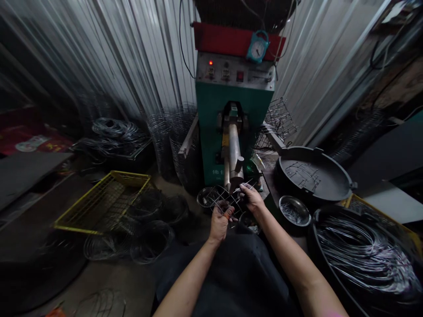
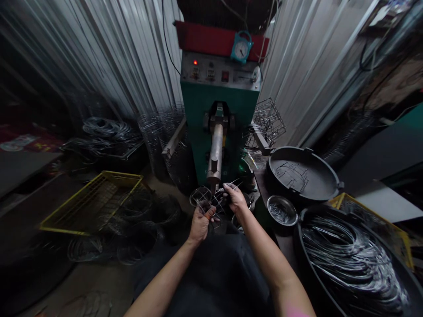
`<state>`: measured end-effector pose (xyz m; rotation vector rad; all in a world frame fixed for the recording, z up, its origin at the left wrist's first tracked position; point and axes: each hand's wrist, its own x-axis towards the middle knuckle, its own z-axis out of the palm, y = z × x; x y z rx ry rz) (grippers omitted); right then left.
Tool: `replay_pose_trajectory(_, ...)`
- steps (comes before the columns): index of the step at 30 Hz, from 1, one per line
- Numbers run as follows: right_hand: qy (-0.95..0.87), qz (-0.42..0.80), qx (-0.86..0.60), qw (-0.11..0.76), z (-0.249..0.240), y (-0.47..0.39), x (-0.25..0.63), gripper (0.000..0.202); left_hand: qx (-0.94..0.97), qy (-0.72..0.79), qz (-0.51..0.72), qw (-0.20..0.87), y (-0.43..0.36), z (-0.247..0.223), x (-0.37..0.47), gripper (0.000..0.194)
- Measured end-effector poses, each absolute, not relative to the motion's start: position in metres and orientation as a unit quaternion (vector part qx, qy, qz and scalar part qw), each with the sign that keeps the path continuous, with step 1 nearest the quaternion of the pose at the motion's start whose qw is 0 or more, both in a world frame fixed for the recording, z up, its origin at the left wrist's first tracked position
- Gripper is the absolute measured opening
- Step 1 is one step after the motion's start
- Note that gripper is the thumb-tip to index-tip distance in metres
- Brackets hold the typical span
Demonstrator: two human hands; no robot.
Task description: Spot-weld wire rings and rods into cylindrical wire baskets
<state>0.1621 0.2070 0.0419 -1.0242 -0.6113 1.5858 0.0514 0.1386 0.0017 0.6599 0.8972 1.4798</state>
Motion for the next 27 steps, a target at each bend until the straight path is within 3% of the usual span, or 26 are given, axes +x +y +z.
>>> replay_pose_trajectory(18,-0.265,0.679,-0.423,0.538,0.033,0.209,0.178,0.029,0.33,0.401,0.607,0.601,0.142,0.0,0.039,0.032)
replay_pose_trajectory(27,-0.287,0.687,-0.412,0.525,0.037,0.205,0.192,0.033,0.262,0.377,0.619,0.637,0.141,0.003,0.047,0.034)
